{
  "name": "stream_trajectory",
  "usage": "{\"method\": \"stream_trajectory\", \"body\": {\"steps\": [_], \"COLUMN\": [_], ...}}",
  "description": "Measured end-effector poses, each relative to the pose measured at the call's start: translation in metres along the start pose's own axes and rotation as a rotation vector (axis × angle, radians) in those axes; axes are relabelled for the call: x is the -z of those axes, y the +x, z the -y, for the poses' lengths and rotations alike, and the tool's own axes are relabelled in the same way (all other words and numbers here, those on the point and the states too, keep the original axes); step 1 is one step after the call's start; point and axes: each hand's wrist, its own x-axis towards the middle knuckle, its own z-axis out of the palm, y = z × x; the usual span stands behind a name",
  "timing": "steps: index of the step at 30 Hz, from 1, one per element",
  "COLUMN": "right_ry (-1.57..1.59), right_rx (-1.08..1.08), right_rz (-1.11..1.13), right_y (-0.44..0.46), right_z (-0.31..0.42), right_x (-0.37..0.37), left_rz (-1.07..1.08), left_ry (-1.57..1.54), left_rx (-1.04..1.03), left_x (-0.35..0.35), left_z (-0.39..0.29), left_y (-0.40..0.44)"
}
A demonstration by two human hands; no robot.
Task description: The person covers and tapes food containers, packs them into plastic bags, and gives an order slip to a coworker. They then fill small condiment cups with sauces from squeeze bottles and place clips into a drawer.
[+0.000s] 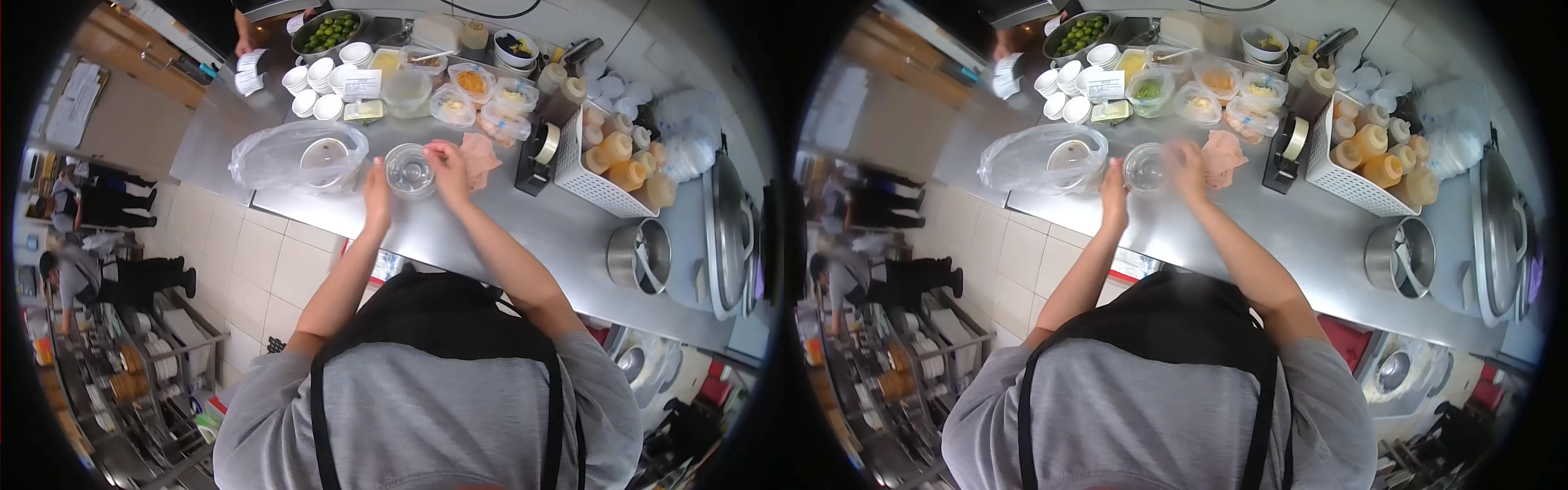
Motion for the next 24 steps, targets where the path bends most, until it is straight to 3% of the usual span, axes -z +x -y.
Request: {"method": "stream_trajectory", "body": {"steps": [1, 4, 9, 11, 14, 18, 20, 22, 24], "right_ry": [0.015, 0.006, -0.038, -0.036, -0.059, -0.102, -0.296, -0.340, -0.168], "right_rx": [-0.093, -0.191, -0.250, -0.430, -0.563, -0.488, -0.342, -0.317, -0.242], "right_rz": [-0.014, -0.059, -0.064, -0.038, 0.082, 0.170, 0.169, 0.225, 0.209], "right_y": [-0.004, -0.009, -0.005, -0.002, 0.004, 0.008, 0.010, 0.015, 0.013], "right_z": [0.001, -0.007, -0.014, -0.019, -0.023, -0.025, -0.024, -0.016, -0.018], "right_x": [-0.012, -0.031, -0.040, -0.042, -0.040, -0.037, -0.037, -0.032, -0.024], "left_rz": [-0.095, -0.114, -0.060, 0.058, 0.044, 0.049, 0.066, -0.007, 0.170], "left_ry": [0.120, 0.205, 0.253, 0.361, 0.345, 0.433, 0.667, 0.782, 0.696], "left_rx": [-0.153, -0.258, -0.147, -0.150, -0.079, -0.121, -0.361, -0.789, -0.948], "left_x": [-0.009, -0.013, -0.008, -0.004, -0.005, -0.003, -0.003, -0.008, -0.013], "left_z": [0.006, 0.015, 0.001, -0.005, 0.005, 0.003, -0.007, -0.020, -0.062], "left_y": [0.002, 0.020, 0.043, 0.054, 0.068, 0.064, 0.057, 0.054, 0.039]}}
